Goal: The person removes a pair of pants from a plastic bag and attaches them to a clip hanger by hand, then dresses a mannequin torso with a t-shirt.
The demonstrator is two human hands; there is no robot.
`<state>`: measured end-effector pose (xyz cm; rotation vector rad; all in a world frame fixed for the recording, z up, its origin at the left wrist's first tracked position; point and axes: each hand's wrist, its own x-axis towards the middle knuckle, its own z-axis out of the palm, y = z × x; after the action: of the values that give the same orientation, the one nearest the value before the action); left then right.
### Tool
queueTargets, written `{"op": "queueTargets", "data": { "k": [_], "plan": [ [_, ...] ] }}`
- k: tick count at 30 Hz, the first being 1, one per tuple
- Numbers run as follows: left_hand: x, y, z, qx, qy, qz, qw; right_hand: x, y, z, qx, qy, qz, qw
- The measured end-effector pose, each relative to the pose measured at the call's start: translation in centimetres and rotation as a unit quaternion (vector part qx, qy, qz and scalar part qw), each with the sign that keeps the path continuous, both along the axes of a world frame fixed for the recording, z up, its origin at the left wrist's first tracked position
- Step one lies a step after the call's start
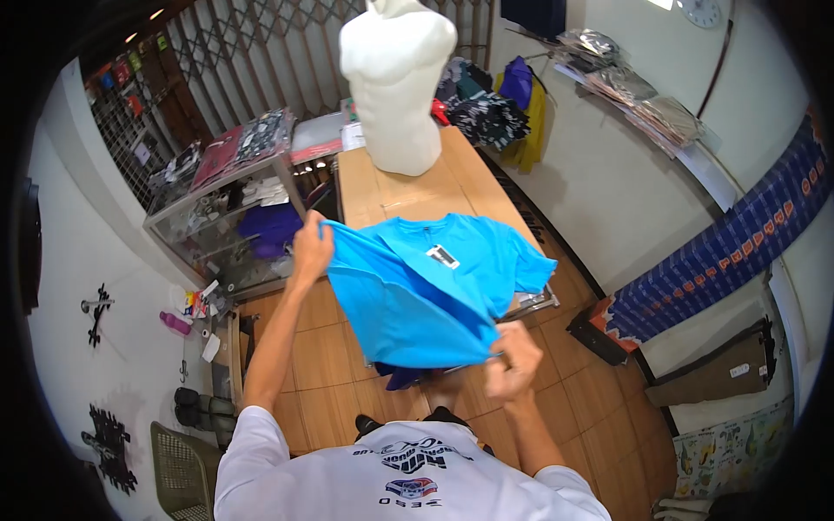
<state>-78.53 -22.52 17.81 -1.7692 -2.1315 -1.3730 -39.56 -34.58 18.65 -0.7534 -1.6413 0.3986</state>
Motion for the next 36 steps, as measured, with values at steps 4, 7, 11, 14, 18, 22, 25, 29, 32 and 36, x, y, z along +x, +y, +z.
{"op": "queueTargets", "data": {
  "k": [4,7,11,14,18,22,25,29,32,36],
  "plan": [
    [-10.9,-6.2,5.7,0.051,-0.017,0.134,0.990,-1.2,3.3,4.0,0.048,-0.017,-0.052,0.997],
    [-18.5,-11.6,8.3,0.105,-0.006,0.200,0.974,-4.7,5.1,6.2,0.033,0.000,-0.033,0.999],
    [-24.8,-19.2,12.8,0.110,-0.159,0.145,0.970,-12.2,6.5,7.5,0.048,0.005,0.024,0.999],
    [-30.3,-23.6,13.8,0.088,-0.169,0.125,0.974,-17.7,6.2,8.5,0.008,0.050,0.082,0.995],
    [-33.8,-28.9,14.5,0.027,-0.188,0.146,0.971,-24.3,5.9,9.8,-0.048,0.103,0.169,0.979],
    [-37.9,-32.7,12.7,-0.067,-0.166,0.135,0.975,-30.0,5.7,10.1,-0.077,0.004,0.242,0.967],
    [-38.2,-34.5,11.8,-0.047,-0.123,0.197,0.971,-33.1,7.2,9.0,-0.079,-0.091,0.254,0.960],
    [-44.2,-36.0,8.8,-0.075,0.035,0.355,0.931,-35.8,9.8,7.6,-0.069,-0.200,0.233,0.949],
    [-46.3,-35.1,7.8,-0.054,-0.076,0.346,0.933,-38.2,11.7,6.6,-0.095,-0.197,0.279,0.935],
    [-47.9,-32.1,8.8,-0.031,-0.259,0.292,0.920,-40.7,13.9,7.4,-0.159,-0.137,0.364,0.907]
  ]
}}
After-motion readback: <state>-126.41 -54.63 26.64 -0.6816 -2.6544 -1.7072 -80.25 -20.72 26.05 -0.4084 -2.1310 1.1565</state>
